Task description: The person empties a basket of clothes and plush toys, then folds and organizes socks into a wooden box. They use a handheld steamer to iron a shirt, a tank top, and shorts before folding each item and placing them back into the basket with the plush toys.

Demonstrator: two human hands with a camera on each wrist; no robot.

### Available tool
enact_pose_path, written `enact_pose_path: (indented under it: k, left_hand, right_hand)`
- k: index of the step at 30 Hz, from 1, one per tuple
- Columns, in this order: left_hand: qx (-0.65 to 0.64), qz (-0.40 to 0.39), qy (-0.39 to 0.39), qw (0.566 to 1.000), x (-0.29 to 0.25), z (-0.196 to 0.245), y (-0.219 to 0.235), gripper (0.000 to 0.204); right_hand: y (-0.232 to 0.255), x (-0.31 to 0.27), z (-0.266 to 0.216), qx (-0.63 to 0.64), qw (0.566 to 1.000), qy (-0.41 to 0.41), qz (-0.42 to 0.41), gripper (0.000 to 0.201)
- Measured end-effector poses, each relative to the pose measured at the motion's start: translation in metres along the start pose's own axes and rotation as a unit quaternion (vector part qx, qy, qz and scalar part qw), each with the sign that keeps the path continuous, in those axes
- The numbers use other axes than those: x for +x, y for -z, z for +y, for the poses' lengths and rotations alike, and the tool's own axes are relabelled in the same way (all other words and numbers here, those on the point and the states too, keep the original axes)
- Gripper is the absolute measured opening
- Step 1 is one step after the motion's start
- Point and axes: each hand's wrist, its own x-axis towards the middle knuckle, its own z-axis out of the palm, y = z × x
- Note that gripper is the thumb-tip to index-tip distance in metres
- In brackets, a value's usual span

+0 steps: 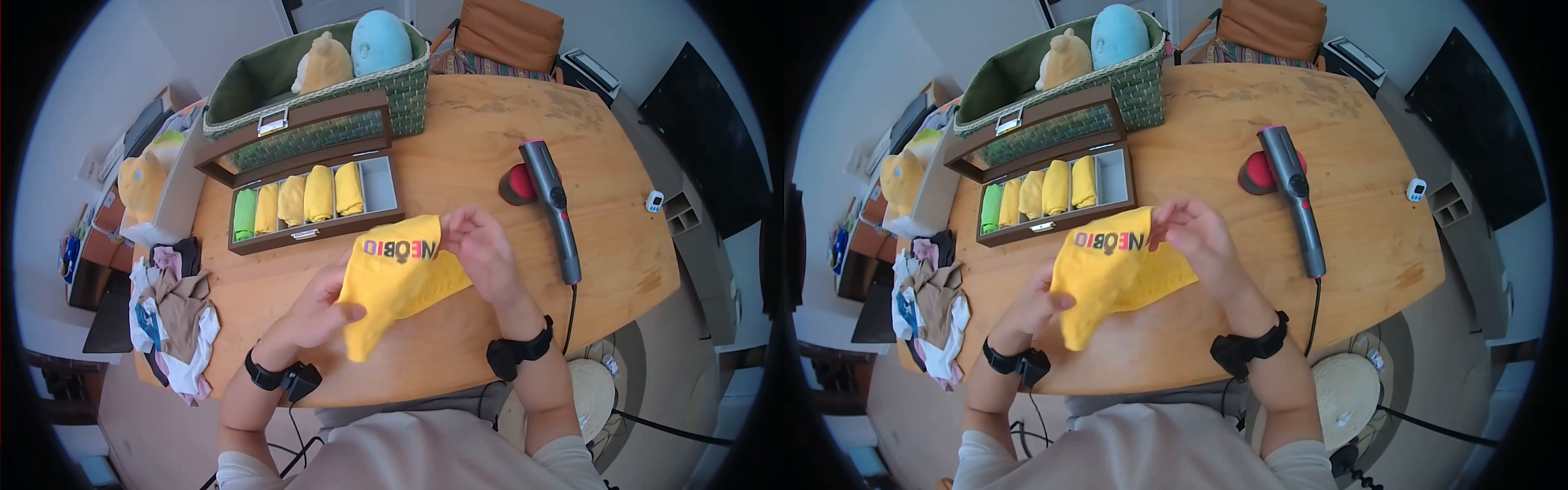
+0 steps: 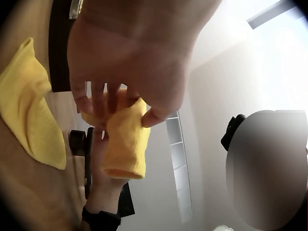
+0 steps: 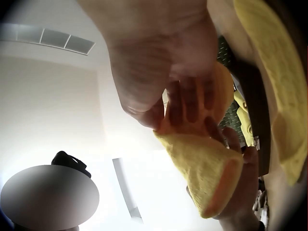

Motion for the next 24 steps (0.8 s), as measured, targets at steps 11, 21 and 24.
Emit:
enact_pose_path:
  k: [11, 21, 24]
  left_hand:
    - [0.077, -0.2, -0.032, 0.976, 0.005, 0.008, 0.014, 0.047]
    - [0.363, 0.037, 0.124, 0.923, -0.025, 0.002, 0.026, 0.019]
    - [0.43, 0.124, 0.107, 0.888, -0.019, -0.005, 0.021, 0.019]
  right_hand:
    - [0.007, 0.0, 0.006, -0.102, 0.958, -0.267, 0.0, 0.037]
    - [0.032, -0.01, -0.031, -0.548, 0.771, -0.297, -0.127, 0.036]
    - [0.041, -0.011, -0.024, -0.625, 0.744, -0.234, 0.025, 0.032]
